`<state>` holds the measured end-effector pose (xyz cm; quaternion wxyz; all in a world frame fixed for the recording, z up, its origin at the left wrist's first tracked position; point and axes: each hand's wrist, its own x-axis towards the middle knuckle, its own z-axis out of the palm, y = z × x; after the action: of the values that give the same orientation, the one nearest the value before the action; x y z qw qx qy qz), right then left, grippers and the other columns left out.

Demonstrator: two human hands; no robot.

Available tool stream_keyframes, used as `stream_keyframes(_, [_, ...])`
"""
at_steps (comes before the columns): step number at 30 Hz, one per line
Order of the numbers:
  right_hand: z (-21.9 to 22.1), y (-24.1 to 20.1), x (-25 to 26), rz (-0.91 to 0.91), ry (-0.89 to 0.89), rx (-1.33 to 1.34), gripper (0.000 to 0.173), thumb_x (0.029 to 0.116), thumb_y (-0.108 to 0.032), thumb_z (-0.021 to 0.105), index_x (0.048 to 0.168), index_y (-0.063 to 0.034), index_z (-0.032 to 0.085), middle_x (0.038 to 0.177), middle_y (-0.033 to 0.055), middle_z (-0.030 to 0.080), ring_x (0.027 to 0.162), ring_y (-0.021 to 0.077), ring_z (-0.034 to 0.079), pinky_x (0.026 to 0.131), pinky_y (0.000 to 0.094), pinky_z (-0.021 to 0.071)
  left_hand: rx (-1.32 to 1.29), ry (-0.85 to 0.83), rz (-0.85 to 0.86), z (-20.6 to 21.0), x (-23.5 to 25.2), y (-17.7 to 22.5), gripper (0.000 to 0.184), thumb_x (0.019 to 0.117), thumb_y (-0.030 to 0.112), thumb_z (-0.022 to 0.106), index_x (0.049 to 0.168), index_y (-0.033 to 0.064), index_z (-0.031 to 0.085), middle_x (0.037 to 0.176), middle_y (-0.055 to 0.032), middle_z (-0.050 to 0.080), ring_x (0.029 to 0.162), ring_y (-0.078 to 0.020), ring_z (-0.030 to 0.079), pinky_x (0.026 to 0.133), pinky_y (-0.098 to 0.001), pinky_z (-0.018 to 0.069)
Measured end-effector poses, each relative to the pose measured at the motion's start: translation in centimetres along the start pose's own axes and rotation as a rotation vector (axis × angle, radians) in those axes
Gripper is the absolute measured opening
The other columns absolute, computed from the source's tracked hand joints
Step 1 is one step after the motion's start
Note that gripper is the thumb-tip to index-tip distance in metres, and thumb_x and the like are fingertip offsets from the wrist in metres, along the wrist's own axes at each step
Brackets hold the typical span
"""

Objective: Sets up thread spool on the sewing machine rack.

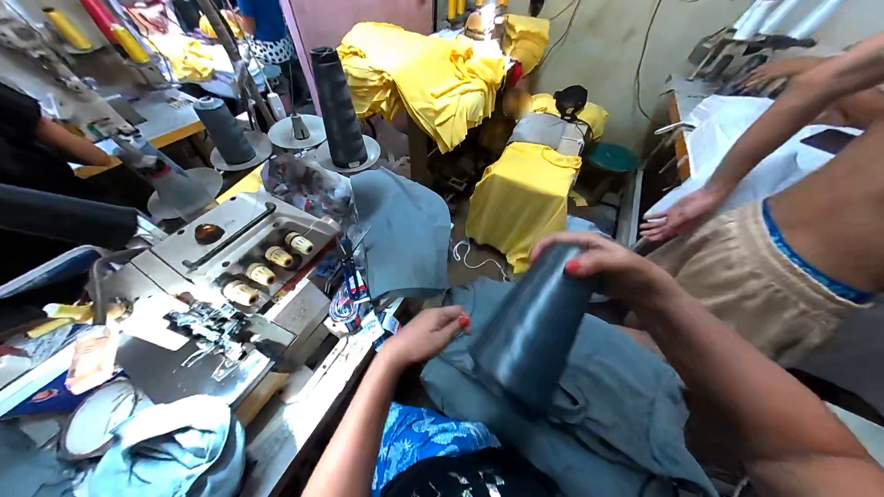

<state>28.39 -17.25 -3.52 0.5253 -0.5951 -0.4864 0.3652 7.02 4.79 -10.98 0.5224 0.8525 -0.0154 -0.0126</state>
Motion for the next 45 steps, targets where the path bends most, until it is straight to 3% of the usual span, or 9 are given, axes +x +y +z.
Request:
stream_keyframes(5, [3.6,-0.7,-1.0,-0.110,0.154,-1.020,0.059,0.0902,-0.055,0.063,0.115,-0.0020,0.071,0.097,0.0181,0.071,0.083,0.0327,0.069,0.068,0.0551,0.0544,0.278,0.067,-0.018,-2.7,-0.8,2.9,0.035,0.1098,0.017,0.038,0.113,-0.0032,0.067,0.094,-0.0168,0.069,0.087,-0.0254,0.066,0.083,-0.0470,0.0520])
stream_keyframes(9, [3.9,1.8,-0.2,-0.314,0.665,-0.643,0.054,0.0898,-0.038,0.071,0.125,0.0014,0.062,0.107,0.0111,0.068,0.084,0.0156,0.067,0.071,0.0348,0.0583,-0.067,0.238,0.140,0.2,-0.2,1.6,0.031,0.1081,0.013,0.039,0.108,-0.0015,0.066,0.072,0.0045,0.052,0.061,0.0027,0.044,0.059,-0.0163,0.0403])
stream_keyframes(14, [3.2,1.7,-0.1,-0.228,0.373,0.313,0.037,0.0903,-0.052,0.068,0.117,-0.0250,0.069,0.091,-0.0060,0.073,0.066,0.0042,0.067,0.052,0.0221,0.0560,-0.122,0.249,0.091,0.1,-0.2,0.9,0.022,0.1014,0.010,0.049,0.104,-0.0013,0.067,0.077,0.0046,0.061,0.069,0.0049,0.056,0.069,-0.0168,0.0492])
stream_keyframes(21, [3.9,-0.9,-1.4,-0.131,0.119,-0.627,0.046,0.0858,-0.050,0.068,0.108,-0.0107,0.073,0.091,-0.0036,0.070,0.083,-0.0001,0.064,0.073,0.0239,0.0543,0.433,0.202,0.051,-2.8,-0.9,3.5,0.028,0.1065,0.013,0.046,0.108,-0.0004,0.071,0.091,-0.0176,0.072,0.089,-0.0341,0.071,0.081,-0.0583,0.0533])
stream_keyframes(25, [5.1,1.1,-0.5,-0.280,0.480,-0.955,0.058,0.0892,-0.052,0.065,0.115,-0.0001,0.070,0.098,0.0170,0.070,0.082,0.0253,0.067,0.067,0.0445,0.0545,0.392,0.481,0.155,-1.8,-0.6,2.5,0.025,0.1038,0.012,0.049,0.103,0.0024,0.072,0.076,-0.0100,0.067,0.068,-0.0228,0.066,0.066,-0.0445,0.0545])
stream_keyframes(36, [4.5,2.4,0.1,-0.439,0.533,-0.764,0.056,0.0901,-0.046,0.070,0.123,-0.0003,0.066,0.106,0.0119,0.068,0.090,0.0074,0.062,0.078,0.0259,0.0533,-0.029,0.869,0.258,-1.4,-1.6,0.8,0.013,0.0967,0.007,0.065,0.107,-0.0010,0.066,0.093,-0.0030,0.070,0.080,-0.0009,0.066,0.072,-0.0188,0.0562])
stream_keyframes(39, [4.9,2.3,0.3,-0.154,0.636,-0.344,0.041,0.0909,-0.033,0.068,0.122,-0.0065,0.063,0.092,-0.0022,0.068,0.070,0.0002,0.065,0.061,0.0194,0.0565,-0.112,0.815,0.224,-0.7,-1.9,-0.5,0.044,0.0885,0.018,0.075,0.125,-0.0009,0.059,0.115,-0.0083,0.066,0.101,-0.0075,0.065,0.080,-0.0251,0.0568])
stream_keyframes(41, [5.4,2.0,1.0,0.083,0.663,0.112,0.023,0.1029,-0.027,0.044,0.111,-0.0123,0.060,0.074,-0.0020,0.066,0.051,0.0067,0.061,0.045,0.0216,0.0528,-0.105,0.712,0.243,0.1,-1.8,-1.4,0.092,0.0740,0.040,0.088,0.146,-0.0003,0.047,0.148,-0.0154,0.050,0.129,-0.0164,0.054,0.097,-0.0358,0.0532])
stream_keyframes(45, [7.0,2.5,2.3,0.265,0.589,0.538,0.055,0.1110,-0.044,0.021,0.088,-0.0130,0.061,0.061,0.0036,0.063,0.040,0.0099,0.055,0.037,0.0220,0.0476,-0.136,0.629,0.327,1.6,0.0,-1.7,0.128,0.0650,0.041,0.095,0.161,0.0013,0.020,0.166,-0.0198,0.023,0.142,-0.0186,0.045,0.107,-0.0364,0.0509])
